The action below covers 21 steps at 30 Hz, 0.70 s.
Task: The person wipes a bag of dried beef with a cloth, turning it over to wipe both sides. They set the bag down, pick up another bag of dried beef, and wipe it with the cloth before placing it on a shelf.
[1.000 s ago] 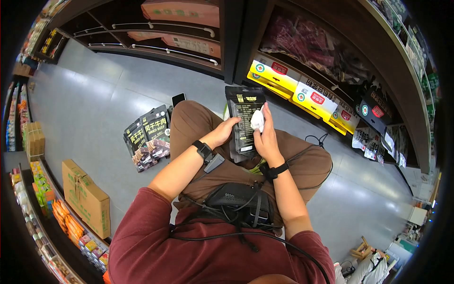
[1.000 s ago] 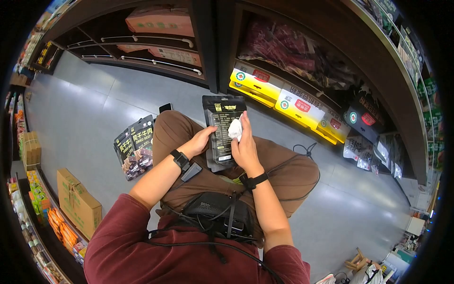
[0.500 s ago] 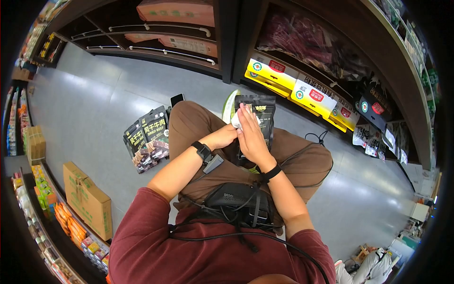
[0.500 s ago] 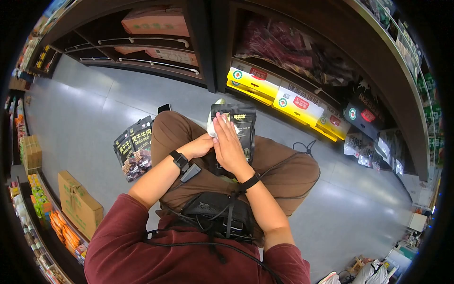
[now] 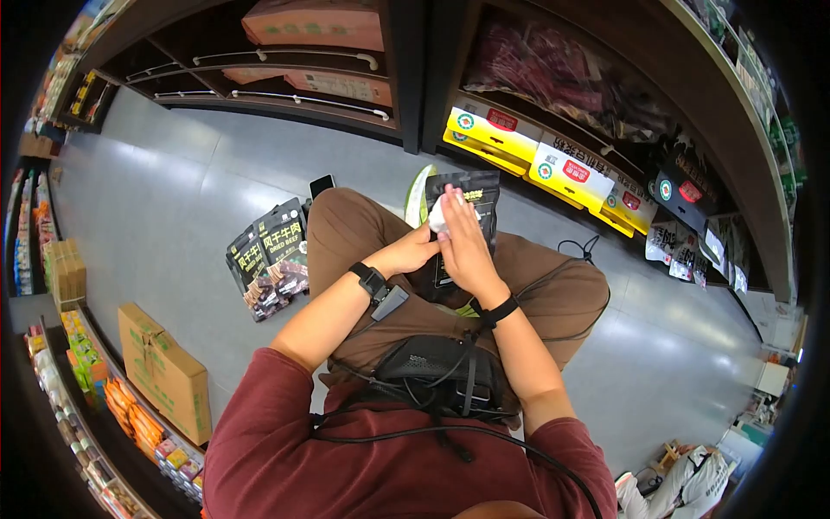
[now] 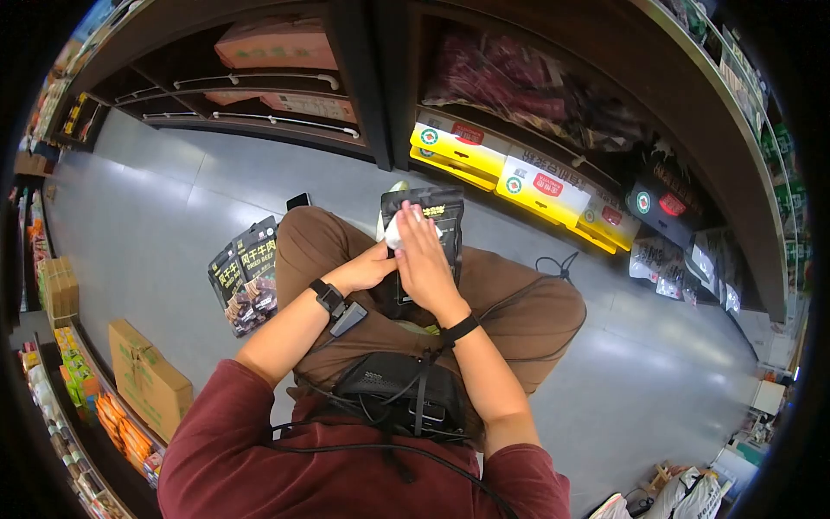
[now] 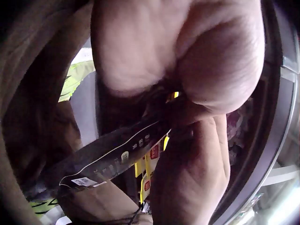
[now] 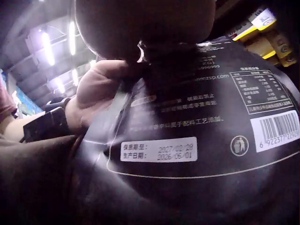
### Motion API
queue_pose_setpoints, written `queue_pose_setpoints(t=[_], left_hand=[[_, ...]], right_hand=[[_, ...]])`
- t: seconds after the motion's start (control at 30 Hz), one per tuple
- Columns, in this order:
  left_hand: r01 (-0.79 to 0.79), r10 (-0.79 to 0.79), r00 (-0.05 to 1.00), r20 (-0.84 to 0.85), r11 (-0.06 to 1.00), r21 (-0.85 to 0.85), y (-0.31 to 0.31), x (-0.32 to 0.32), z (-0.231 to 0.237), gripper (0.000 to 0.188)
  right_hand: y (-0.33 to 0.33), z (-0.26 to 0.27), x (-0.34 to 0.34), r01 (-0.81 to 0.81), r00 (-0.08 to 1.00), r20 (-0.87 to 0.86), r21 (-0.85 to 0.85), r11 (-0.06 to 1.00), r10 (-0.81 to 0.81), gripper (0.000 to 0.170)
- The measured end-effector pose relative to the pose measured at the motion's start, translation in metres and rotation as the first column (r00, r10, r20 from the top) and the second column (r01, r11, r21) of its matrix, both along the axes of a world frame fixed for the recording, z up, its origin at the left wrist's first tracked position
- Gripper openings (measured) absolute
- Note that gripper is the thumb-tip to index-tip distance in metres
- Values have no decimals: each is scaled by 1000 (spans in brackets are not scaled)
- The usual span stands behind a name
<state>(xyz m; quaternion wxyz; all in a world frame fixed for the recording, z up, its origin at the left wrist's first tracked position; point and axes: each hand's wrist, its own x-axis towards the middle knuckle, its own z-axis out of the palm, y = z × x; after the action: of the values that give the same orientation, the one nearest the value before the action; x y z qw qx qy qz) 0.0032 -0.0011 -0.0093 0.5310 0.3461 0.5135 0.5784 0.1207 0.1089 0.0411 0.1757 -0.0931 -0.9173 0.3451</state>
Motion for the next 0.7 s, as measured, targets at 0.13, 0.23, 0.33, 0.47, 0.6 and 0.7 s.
queue_pose_setpoints(t=[0.13,0.23,0.33,0.47,0.6,0.7], left_hand=[[30,-27,996,86,999,-39,0,-1,-2,56],[38,-34,980,195,999,-15,-1,1,0,57],[33,-33,981,191,999,3,0,3,-1,57],[24,-17,994,105,998,-63,0,-1,8,52],[-16,25,987,160,998,-58,-4,-3,7,50],[-8,21,967,255,999,-51,-3,-2,11,49]], right_hand=[[14,-7,3,101,995,17,67,993,-102,58],[43,-32,12,339,941,1,17,940,-339,55],[44,-30,15,348,938,11,6,938,-348,55],[5,-10,4,92,996,-3,26,995,-91,62],[7,-4,2,96,995,-13,34,995,-96,58],[35,-27,12,316,949,-11,37,948,-316,51]])
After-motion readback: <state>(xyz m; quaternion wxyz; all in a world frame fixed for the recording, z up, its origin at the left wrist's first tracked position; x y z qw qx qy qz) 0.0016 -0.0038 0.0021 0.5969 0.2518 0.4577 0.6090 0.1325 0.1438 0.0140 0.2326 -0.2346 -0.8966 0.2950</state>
